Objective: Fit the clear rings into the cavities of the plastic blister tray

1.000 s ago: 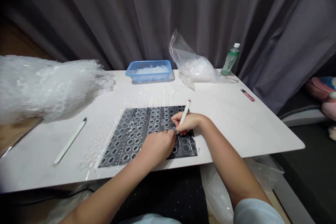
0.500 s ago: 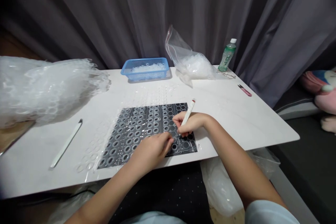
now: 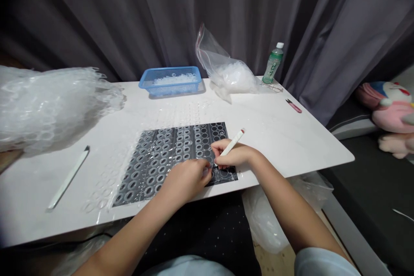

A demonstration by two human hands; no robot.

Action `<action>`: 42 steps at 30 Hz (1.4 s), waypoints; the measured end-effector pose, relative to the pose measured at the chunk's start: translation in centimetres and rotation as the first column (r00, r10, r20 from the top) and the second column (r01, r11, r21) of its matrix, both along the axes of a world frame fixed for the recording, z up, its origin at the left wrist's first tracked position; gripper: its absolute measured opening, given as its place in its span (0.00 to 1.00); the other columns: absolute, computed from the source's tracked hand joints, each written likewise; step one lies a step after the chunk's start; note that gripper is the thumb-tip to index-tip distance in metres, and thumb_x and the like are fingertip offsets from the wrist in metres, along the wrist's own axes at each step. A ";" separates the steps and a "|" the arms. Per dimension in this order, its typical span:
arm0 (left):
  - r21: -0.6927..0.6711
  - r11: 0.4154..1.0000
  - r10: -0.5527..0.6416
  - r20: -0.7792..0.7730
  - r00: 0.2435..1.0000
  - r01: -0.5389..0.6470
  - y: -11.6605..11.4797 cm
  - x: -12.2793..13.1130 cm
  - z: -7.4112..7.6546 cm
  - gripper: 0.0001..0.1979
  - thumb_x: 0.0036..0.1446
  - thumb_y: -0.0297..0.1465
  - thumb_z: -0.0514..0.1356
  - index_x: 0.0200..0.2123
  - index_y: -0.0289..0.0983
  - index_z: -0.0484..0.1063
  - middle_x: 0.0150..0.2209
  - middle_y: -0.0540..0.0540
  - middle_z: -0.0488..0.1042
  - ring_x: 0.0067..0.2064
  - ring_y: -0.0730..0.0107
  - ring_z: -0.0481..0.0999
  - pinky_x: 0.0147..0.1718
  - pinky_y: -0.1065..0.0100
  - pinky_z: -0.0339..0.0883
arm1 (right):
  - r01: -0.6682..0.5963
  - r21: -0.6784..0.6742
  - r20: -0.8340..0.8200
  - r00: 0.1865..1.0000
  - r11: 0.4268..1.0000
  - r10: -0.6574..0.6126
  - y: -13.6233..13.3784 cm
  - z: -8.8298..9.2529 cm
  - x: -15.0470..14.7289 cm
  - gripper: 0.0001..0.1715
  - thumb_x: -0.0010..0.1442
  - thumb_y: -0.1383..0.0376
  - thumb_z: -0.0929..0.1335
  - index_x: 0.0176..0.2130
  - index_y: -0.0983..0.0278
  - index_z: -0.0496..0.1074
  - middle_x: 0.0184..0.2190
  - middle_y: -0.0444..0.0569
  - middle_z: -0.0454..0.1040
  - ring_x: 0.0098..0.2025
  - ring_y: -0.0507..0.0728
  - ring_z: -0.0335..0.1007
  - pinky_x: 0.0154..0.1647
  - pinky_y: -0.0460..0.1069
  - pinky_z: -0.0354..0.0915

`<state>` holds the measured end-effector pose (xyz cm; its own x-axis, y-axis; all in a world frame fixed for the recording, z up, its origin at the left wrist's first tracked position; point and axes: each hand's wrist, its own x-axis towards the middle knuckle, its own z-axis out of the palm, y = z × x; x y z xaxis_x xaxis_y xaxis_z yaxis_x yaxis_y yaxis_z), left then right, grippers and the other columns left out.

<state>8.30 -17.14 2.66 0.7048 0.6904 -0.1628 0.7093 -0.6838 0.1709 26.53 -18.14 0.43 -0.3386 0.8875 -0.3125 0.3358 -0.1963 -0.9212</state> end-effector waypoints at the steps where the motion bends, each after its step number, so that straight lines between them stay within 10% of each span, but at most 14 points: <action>1: 0.001 1.000 0.012 -0.001 1.000 -0.012 0.1 0.2 0.1 0.12 0.58 0.34 0.51 0.32 0.38 0.73 0.30 0.42 0.77 0.32 0.56 0.78 0.29 0.64 0.67 | -0.008 0.009 0.017 1.000 1.000 0.007 0.0 0.0 0.0 0.09 0.44 0.73 0.63 0.24 0.62 0.56 0.18 0.39 0.68 0.22 0.51 0.67 0.17 0.42 0.58; 11: -0.011 0.997 -0.082 -0.030 0.996 0.081 1.2 -0.4 1.2 0.11 0.59 0.32 0.49 0.34 0.36 0.70 0.28 0.41 0.76 0.30 0.56 0.77 0.27 0.65 0.62 | -0.087 0.239 0.300 0.954 0.967 0.012 -0.8 0.7 -0.4 0.09 0.44 0.72 0.64 0.23 0.62 0.56 0.21 0.38 0.58 0.24 0.48 0.53 0.20 0.43 0.46; 17: -0.091 0.992 0.105 0.212 0.972 -0.087 1.9 -3.3 3.0 0.12 0.62 0.36 0.46 0.32 0.38 0.66 0.27 0.49 0.74 0.28 0.67 0.73 0.25 0.70 0.56 | 0.026 0.263 0.232 0.968 0.965 -0.090 -2.3 0.3 -0.5 0.08 0.47 0.72 0.63 0.24 0.62 0.56 0.22 0.39 0.60 0.24 0.49 0.54 0.21 0.44 0.48; 24: 0.058 0.988 -0.140 -0.058 0.988 0.144 -0.1 -0.9 0.7 0.11 0.62 0.33 0.48 0.38 0.37 0.68 0.32 0.43 0.77 0.32 0.58 0.77 0.27 0.66 0.62 | 0.024 0.276 0.250 0.964 0.961 -0.096 -3.9 0.4 -0.7 0.06 0.49 0.70 0.63 0.25 0.62 0.59 0.23 0.39 0.62 0.27 0.50 0.58 0.26 0.44 0.52; 35: 0.134 0.939 -0.309 -0.082 0.948 0.318 -1.0 -0.9 -0.4 0.09 0.62 0.28 0.50 0.37 0.34 0.69 0.31 0.41 0.76 0.30 0.56 0.78 0.24 0.64 0.65 | -0.028 0.277 0.355 0.932 0.960 -0.075 -3.7 1.0 -1.2 0.06 0.48 0.71 0.62 0.25 0.62 0.57 0.23 0.39 0.61 0.28 0.50 0.56 0.27 0.45 0.50; 42: 0.221 0.945 -0.246 -0.013 0.969 0.243 -0.6 -1.4 -1.2 0.09 0.60 0.26 0.49 0.33 0.34 0.68 0.26 0.42 0.74 0.26 0.58 0.76 0.21 0.67 0.60 | -0.038 0.291 0.361 0.930 0.956 -0.073 -4.3 1.5 -1.4 0.06 0.49 0.70 0.62 0.26 0.62 0.57 0.23 0.39 0.61 0.27 0.50 0.55 0.26 0.45 0.49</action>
